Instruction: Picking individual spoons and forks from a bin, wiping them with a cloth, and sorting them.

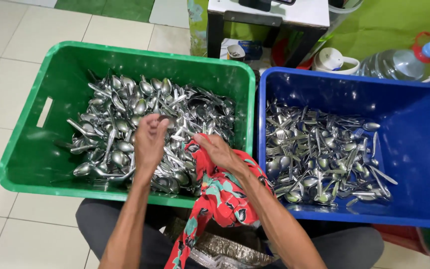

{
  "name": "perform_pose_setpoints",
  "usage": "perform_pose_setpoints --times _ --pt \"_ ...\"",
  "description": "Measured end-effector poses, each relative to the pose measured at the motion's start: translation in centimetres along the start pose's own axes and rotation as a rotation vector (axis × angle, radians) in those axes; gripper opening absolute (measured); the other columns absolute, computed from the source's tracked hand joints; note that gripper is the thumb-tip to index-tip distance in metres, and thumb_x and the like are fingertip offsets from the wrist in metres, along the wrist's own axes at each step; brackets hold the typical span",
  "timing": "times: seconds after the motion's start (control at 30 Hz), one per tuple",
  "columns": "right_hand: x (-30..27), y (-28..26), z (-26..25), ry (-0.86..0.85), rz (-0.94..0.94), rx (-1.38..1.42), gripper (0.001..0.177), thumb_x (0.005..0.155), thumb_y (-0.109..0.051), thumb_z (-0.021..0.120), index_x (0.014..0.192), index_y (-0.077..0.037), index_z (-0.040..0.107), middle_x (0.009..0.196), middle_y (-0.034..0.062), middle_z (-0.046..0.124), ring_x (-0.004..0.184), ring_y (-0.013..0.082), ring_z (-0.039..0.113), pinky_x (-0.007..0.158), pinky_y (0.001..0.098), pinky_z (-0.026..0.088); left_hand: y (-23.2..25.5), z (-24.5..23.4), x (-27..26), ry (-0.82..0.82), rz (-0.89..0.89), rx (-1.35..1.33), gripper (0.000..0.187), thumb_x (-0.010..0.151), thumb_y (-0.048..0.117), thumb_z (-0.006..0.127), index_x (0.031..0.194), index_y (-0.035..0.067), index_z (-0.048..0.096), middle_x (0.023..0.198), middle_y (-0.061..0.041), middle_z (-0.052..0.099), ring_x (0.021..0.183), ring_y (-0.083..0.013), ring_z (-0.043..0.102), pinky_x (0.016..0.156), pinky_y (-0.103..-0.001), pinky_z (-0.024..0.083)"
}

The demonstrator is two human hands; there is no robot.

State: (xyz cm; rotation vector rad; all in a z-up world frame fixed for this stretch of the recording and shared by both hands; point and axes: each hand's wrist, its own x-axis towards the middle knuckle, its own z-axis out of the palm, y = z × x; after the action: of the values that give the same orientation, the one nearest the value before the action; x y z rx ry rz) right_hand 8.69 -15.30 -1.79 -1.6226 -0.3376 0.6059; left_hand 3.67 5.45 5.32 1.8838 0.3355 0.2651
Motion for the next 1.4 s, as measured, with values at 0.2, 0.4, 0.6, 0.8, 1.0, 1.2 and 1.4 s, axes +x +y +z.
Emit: perform_pose_setpoints --times 0.2,0.4,0.6,0.8,1.0,1.2,1.4 --pt "-2.3 -3.0 1.4 -0.081 -0.023 -0.087 0.041 0.105 -0.032 0.06 0.069 -0.015 0.055 0.057 -0.0045 0.054 0.058 0.0102 0.046 0.061 0.0246 0.042 0.8 6.0 -2.3 -0.068 -0.236 -0.374 0.04 0.1 0.013 0.04 0.103 0.008 0.08 0.094 -0.017 0.071 0.089 -0.0207 0.065 0.081 -0.035 0.054" --pt "-0.7 -1.3 1.1 0.394 -0.367 -0.479 0.018 0.094 -0.026 0.068 0.105 -0.012 0.065 0.077 0.0161 0.067 0.078 0.038 0.068 0.069 0.0453 0.053 -0.9 2.3 -2.1 -0.096 -0.203 -0.188 0.036 0.109 0.025 0.035 0.113 0.001 0.062 0.066 -0.001 0.044 0.05 -0.0099 0.046 0.043 -0.022 0.045" --pt "0.1 0.5 2.5 0.534 -0.747 -0.937 0.017 0.094 -0.025 0.068 0.108 -0.017 0.064 0.082 -0.0003 0.053 0.073 0.0228 0.065 0.061 0.0336 0.056 -1.3 3.8 -5.3 -0.289 -0.099 0.127 0.039 0.109 0.02 0.034 0.091 0.002 0.063 0.067 -0.015 0.057 0.066 -0.0282 0.055 0.067 -0.043 0.046" --pt "0.9 2.8 2.5 0.368 -0.731 -0.992 0.035 0.072 -0.02 0.08 0.099 -0.012 0.058 0.083 0.0081 0.055 0.075 0.033 0.065 0.062 0.0445 0.055 -3.3 4.1 -5.8 -0.312 -0.111 0.106 0.033 0.105 0.013 0.036 0.093 0.003 0.065 0.064 -0.012 0.056 0.066 -0.0267 0.054 0.067 -0.04 0.046" --pt "2.1 1.4 2.4 0.65 -0.587 -0.977 0.023 0.083 -0.02 0.074 0.098 -0.011 0.058 0.078 0.0086 0.054 0.07 0.0341 0.066 0.061 0.0448 0.056 -2.6 2.7 -6.4 -0.313 -0.173 0.093 0.032 0.105 0.017 0.043 0.093 0.009 0.071 0.063 -0.008 0.055 0.066 -0.0219 0.054 0.068 -0.035 0.047" --pt "-0.6 -1.4 1.6 0.583 -0.599 -0.657 0.015 0.101 -0.025 0.056 0.107 -0.017 0.066 0.087 0.0067 0.063 0.082 0.0343 0.069 0.068 0.0401 0.057 -2.4 2.0 -7.6 -0.121 -0.199 0.158 0.026 0.098 0.014 0.05 0.098 0.014 0.076 0.073 -0.017 0.065 0.07 -0.0301 0.062 0.074 -0.041 0.051" --pt "-0.3 0.7 3.8 0.43 -0.752 -0.936 0.023 0.089 -0.017 0.066 0.112 -0.014 0.066 0.088 0.0099 0.06 0.075 0.0339 0.066 0.065 0.0458 0.057 -4.3 3.5 -7.8 -0.101 -0.045 0.161 0.025 0.105 0.016 0.045 0.093 0.007 0.066 0.071 -0.019 0.06 0.067 -0.0328 0.059 0.066 -0.045 0.047"
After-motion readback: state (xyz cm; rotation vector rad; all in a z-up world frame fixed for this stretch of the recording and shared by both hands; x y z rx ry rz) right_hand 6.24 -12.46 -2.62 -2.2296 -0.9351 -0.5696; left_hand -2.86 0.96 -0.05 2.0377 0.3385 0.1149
